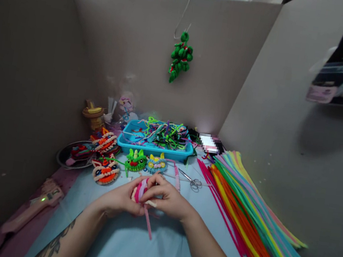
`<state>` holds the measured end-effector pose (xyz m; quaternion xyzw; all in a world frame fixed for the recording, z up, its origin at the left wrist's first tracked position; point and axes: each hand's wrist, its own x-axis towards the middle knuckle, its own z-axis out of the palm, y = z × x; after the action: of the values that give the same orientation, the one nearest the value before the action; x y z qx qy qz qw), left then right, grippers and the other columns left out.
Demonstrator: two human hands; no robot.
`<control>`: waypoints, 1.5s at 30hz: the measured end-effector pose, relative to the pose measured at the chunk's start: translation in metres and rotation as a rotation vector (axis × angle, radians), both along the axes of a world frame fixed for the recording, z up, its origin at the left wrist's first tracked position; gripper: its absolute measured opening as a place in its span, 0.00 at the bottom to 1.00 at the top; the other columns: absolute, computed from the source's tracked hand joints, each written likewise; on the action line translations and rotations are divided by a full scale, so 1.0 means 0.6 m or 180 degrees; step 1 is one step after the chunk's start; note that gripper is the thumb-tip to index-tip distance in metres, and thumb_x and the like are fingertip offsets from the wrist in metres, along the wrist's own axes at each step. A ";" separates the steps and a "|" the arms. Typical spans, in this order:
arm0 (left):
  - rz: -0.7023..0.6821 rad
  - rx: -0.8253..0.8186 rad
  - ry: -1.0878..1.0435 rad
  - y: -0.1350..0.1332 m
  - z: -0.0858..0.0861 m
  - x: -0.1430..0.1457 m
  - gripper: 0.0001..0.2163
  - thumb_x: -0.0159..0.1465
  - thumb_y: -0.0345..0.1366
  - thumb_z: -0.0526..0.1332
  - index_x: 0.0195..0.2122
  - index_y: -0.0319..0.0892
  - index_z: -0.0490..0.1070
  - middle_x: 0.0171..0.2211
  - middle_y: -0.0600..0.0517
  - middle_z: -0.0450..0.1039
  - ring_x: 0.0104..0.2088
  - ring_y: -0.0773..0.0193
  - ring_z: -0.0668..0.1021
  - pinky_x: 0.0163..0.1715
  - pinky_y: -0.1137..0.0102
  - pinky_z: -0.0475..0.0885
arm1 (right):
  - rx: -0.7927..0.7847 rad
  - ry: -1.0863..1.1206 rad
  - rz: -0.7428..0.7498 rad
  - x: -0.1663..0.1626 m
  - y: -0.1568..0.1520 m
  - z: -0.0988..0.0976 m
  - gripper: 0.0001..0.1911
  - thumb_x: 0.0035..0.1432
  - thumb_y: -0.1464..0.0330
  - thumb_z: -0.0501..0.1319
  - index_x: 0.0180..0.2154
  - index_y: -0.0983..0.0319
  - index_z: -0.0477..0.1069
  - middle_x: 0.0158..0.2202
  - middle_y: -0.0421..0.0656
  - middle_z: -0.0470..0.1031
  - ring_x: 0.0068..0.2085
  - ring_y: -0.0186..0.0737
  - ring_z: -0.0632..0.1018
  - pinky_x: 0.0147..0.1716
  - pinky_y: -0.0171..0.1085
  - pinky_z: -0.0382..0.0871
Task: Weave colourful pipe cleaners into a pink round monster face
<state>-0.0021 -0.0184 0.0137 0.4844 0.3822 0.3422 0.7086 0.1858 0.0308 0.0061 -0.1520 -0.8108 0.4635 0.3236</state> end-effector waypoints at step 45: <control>0.2536 0.2650 0.1857 0.007 -0.023 0.030 0.36 0.49 0.28 0.66 0.59 0.45 0.54 0.55 0.43 0.61 0.55 0.51 0.67 0.54 0.56 0.63 | -0.1082 0.0995 -0.1300 -0.056 -0.016 -0.041 0.15 0.56 0.55 0.60 0.31 0.60 0.64 0.30 0.41 0.67 0.33 0.38 0.71 0.33 0.35 0.67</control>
<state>0.0157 -0.0141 -0.0003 0.6129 0.5449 0.5529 0.1471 0.1523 0.0210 -0.0187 -0.2906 -0.6147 0.5357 0.5007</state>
